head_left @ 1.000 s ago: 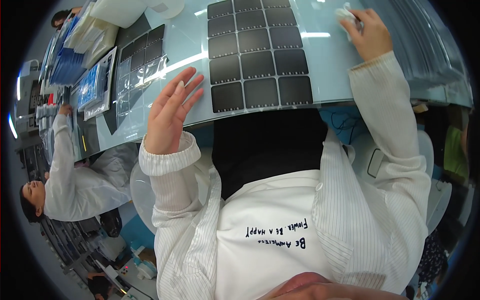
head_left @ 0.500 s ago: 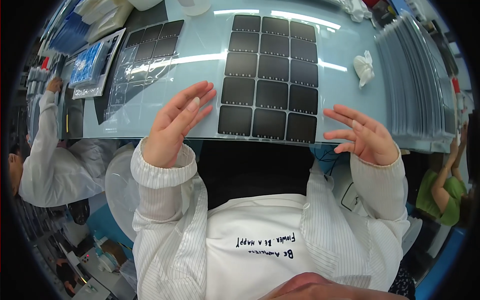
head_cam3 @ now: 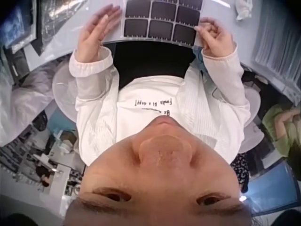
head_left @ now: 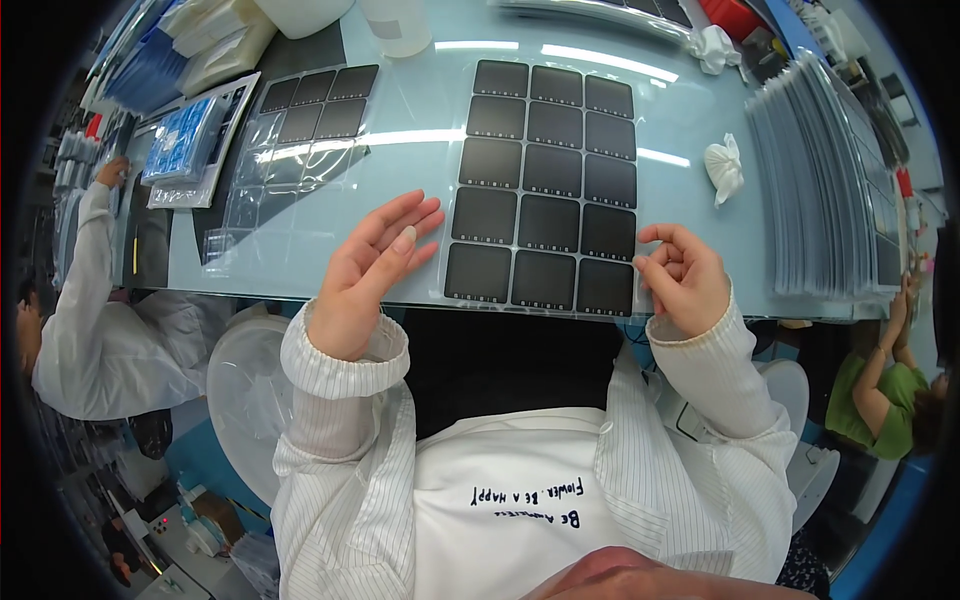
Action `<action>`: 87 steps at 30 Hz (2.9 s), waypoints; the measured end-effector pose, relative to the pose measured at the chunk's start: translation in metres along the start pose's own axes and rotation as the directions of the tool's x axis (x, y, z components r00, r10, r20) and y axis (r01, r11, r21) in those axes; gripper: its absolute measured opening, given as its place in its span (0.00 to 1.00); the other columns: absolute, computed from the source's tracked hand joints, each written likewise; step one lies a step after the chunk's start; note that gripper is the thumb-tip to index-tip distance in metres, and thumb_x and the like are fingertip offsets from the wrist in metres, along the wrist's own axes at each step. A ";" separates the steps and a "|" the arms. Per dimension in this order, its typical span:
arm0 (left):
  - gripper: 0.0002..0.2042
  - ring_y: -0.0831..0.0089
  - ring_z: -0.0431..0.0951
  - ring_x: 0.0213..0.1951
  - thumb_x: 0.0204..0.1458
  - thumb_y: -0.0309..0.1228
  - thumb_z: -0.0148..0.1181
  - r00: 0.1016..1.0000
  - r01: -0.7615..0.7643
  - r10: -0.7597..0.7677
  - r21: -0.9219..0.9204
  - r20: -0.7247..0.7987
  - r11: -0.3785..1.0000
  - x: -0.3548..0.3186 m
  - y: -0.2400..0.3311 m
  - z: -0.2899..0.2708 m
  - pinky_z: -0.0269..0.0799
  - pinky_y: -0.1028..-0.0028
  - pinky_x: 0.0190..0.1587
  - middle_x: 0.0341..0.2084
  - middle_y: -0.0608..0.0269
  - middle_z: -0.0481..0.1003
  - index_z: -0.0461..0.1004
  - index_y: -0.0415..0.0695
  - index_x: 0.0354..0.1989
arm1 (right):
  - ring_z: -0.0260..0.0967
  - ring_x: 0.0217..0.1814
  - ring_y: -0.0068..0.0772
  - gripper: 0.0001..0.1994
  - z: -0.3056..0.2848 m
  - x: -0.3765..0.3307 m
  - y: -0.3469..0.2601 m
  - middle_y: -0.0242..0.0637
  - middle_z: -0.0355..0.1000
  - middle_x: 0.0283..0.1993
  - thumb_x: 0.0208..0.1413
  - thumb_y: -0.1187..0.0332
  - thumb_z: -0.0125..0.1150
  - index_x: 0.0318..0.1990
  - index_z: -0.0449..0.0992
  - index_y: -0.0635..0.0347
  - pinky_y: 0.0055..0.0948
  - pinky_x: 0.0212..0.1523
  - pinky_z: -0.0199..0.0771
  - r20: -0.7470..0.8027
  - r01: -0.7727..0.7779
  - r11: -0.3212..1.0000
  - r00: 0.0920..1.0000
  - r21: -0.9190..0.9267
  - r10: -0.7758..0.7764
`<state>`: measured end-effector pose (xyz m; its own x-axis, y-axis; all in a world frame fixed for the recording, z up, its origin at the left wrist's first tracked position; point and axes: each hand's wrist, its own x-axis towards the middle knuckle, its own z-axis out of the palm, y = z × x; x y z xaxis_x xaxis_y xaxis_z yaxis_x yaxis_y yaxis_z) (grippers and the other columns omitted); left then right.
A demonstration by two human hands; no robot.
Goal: Inspecting sheets of small rectangular components, wiping them with a cloth, and organizing them at a workstation.
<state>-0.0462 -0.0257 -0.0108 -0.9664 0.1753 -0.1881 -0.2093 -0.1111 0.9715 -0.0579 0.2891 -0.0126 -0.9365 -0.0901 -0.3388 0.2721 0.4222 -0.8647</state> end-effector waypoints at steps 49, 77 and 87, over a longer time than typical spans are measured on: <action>0.21 0.52 0.68 0.54 0.48 0.20 0.56 0.724 -0.516 0.678 0.752 0.127 0.410 0.061 -0.025 0.028 0.65 0.64 0.54 0.50 0.48 0.69 0.67 0.37 0.53 | 0.72 0.37 0.26 0.31 0.029 -0.035 0.026 0.42 0.72 0.43 0.45 0.81 0.62 0.58 0.57 0.74 0.21 0.36 0.72 -0.199 0.365 0.922 0.901 -0.127 -0.385; 0.17 0.51 0.63 0.57 0.50 0.25 0.55 0.786 -0.504 0.575 0.777 0.230 0.378 0.047 -0.030 0.022 0.59 0.61 0.58 0.51 0.50 0.68 0.70 0.36 0.49 | 0.71 0.30 0.18 0.11 -0.333 -0.092 0.054 0.31 0.75 0.36 0.53 0.75 0.61 0.44 0.70 0.59 0.16 0.28 0.73 -0.907 0.496 0.867 0.380 0.033 -0.183; 0.17 0.51 0.63 0.57 0.50 0.26 0.55 0.785 -0.498 0.572 0.791 0.237 0.355 0.047 -0.030 0.023 0.59 0.61 0.58 0.51 0.49 0.68 0.70 0.35 0.49 | 0.67 0.25 0.17 0.08 -0.366 -0.093 0.079 0.27 0.71 0.31 0.52 0.75 0.61 0.41 0.73 0.60 0.13 0.27 0.71 -0.854 0.465 0.874 0.504 0.143 -0.129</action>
<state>-0.0819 0.0081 -0.0450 -0.8431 0.3059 0.4423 0.5248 0.6475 0.5525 -0.0299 0.6605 0.0863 -0.6959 0.6704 0.2573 -0.1662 0.1982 -0.9660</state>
